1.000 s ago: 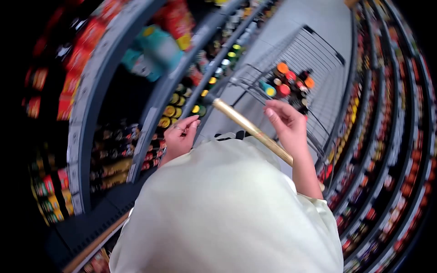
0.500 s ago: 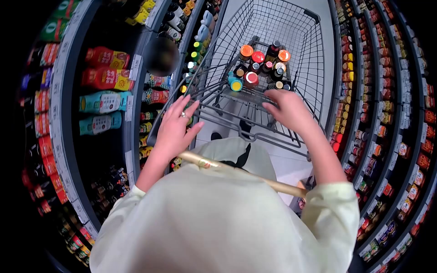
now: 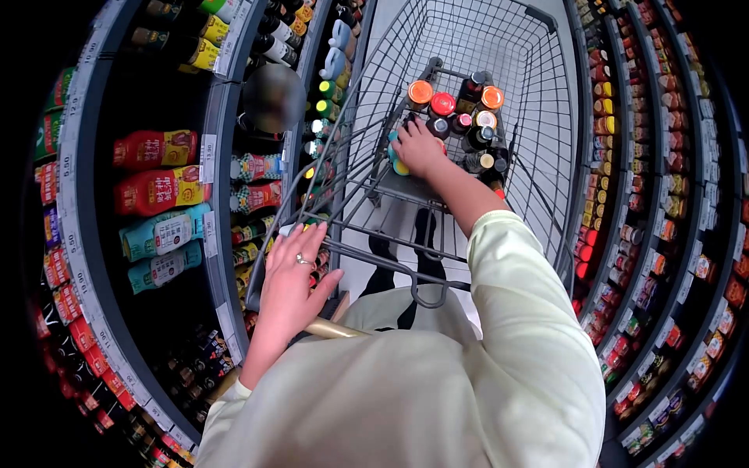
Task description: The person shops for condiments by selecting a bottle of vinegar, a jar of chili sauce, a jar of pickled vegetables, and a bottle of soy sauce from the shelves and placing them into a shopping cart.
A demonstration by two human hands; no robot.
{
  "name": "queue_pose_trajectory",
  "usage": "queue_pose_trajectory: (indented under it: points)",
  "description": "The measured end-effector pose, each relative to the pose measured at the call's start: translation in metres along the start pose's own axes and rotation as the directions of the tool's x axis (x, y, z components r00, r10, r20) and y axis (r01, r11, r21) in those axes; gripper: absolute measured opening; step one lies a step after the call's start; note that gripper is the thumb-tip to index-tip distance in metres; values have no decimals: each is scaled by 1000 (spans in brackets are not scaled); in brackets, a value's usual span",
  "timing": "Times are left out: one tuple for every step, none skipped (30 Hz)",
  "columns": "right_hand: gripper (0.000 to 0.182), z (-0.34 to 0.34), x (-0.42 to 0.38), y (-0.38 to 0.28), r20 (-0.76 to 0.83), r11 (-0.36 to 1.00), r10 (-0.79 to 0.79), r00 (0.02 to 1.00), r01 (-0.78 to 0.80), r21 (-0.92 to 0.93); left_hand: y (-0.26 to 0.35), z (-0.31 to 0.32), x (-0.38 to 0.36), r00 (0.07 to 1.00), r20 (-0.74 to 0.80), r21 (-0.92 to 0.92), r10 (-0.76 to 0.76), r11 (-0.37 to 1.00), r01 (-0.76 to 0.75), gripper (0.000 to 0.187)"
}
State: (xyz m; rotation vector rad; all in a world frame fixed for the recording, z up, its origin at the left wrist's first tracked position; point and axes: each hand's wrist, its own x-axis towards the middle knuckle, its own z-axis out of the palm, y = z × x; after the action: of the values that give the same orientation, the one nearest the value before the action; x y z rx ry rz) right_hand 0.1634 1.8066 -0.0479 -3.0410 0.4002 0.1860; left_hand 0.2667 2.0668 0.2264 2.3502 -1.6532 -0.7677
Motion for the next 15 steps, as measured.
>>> queue_pose_trajectory:
  points:
    - [35,2,5,5,75,998,23,997,-28,56,-1,0,0,999,-35,28,11,1000,-10,65]
    - [33,-7,7,11,95,999,-16,995,11,49,-2,-1,-1,1000,-27,24,1,1000,0,65]
    - [34,-3,12,17,214,992,-11,977,-16,125,-2,-1,-1,1000,-24,14,-3,1000,3,64]
    - [36,-1,17,24,328,980,-14,945,-52,193,-2,-1,0,1000,-25,5,-4,1000,4,64]
    - [31,-2,16,30,284,974,-37,958,-28,224,-2,-1,1,1000,-26,0,-5,1000,5,62]
    - [31,-2,17,36,284,974,-38,958,-28,227,-1,0,2,1000,-24,1,-6,1000,6,62]
    - [30,-2,18,42,287,964,-90,954,11,266,-1,0,2,1000,-22,-5,-7,1000,7,62]
    - [29,-6,19,45,288,951,-141,947,48,306,-1,0,3,1000,-19,-11,-7,1000,7,62]
    - [27,-13,19,45,293,945,-145,945,44,324,-1,0,3,1000,-14,-9,-7,1000,6,62]
    - [27,-14,21,46,293,944,-145,945,43,327,0,-1,3,1000,-18,-9,-8,1000,8,63]
    - [30,-18,25,47,327,951,-154,932,49,306,0,-1,3,1000,-22,-8,-10,1000,10,63]
    - [32,-22,29,47,361,957,-161,919,57,284,1,-1,3,1000,-19,-6,-10,1000,10,63]
    - [34,-26,31,49,364,951,-128,922,10,309,1,-1,3,1000,-24,-15,-13,1000,12,63]
    - [34,-28,35,50,365,950,-127,922,8,311,1,-1,3,999,-30,-26,-15,1000,15,62]
    - [32,-27,42,56,368,947,-119,922,-6,322,1,-2,4,1000,-27,-26,-15,1000,15,62]
